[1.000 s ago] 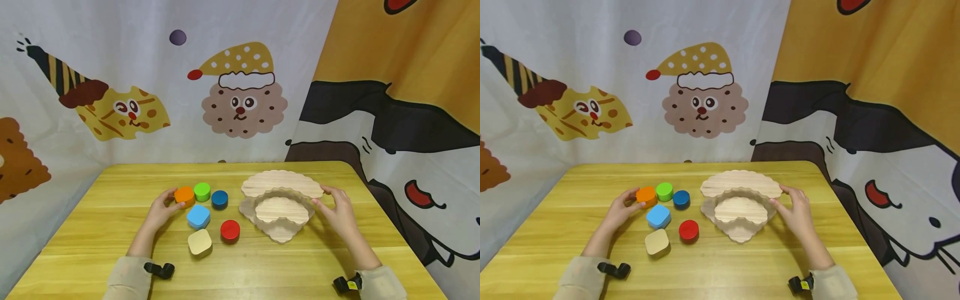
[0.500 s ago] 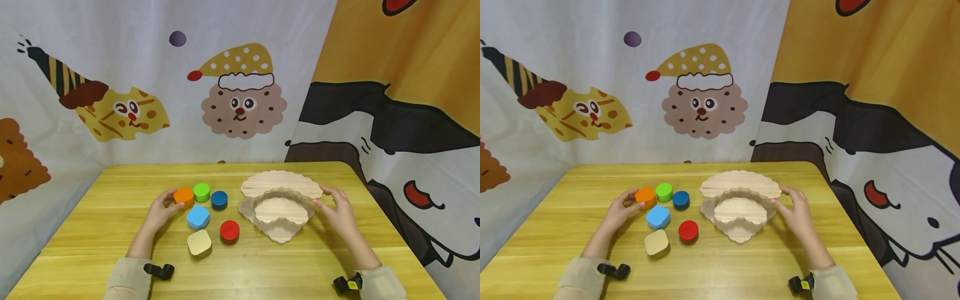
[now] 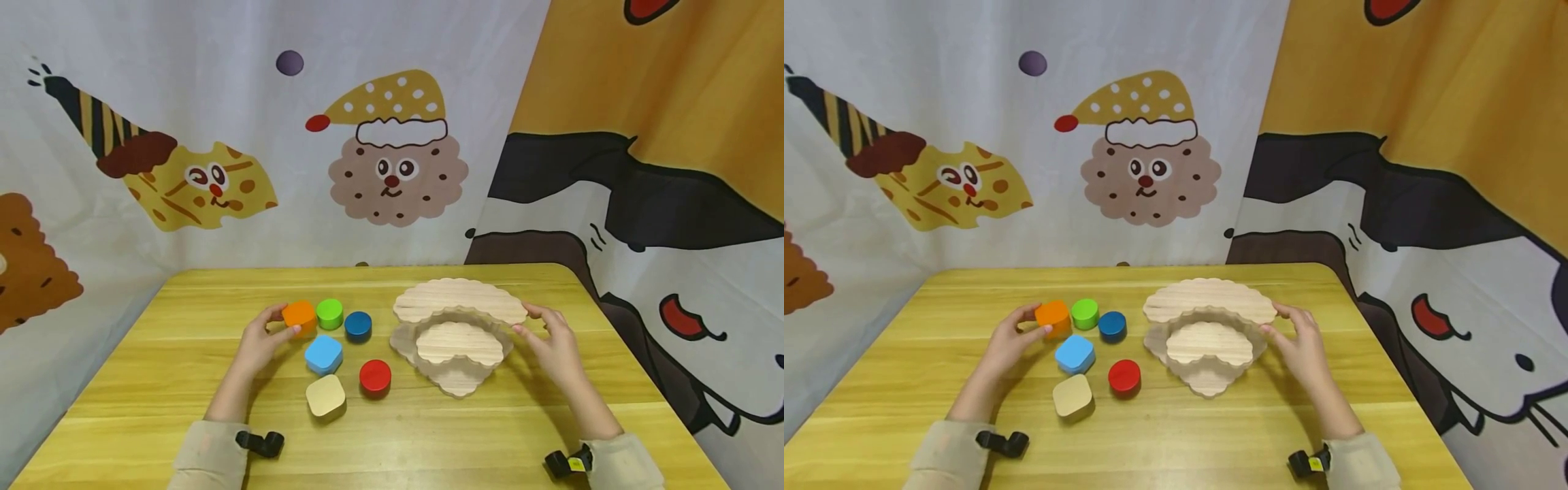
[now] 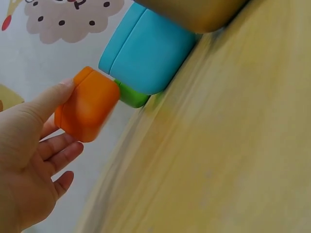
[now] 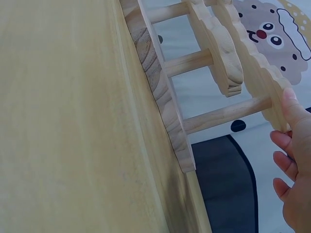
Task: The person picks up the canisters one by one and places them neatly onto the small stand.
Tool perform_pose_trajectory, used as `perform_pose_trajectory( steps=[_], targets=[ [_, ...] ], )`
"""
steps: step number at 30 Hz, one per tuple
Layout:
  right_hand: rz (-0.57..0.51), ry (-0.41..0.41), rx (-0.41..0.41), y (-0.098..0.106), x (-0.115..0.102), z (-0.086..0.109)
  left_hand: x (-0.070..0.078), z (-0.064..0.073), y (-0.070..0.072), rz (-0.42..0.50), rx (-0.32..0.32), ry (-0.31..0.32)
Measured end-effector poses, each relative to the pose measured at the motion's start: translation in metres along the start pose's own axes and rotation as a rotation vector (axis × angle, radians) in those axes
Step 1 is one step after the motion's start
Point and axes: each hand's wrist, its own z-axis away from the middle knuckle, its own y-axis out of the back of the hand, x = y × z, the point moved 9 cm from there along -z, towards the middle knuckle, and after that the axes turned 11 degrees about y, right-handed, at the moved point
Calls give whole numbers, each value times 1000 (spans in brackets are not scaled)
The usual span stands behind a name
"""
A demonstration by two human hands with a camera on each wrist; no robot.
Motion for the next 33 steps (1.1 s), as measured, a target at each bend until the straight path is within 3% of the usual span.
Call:
perform_pose_trajectory(
  steps=[15, 33],
  targets=[
    [-38, -43, 0, 0, 3, 1, 29, 7, 10, 22, 86, -85],
    [-38, -64, -11, 0, 4, 1, 76, 26, 10, 4, 127, -193]
  ],
)
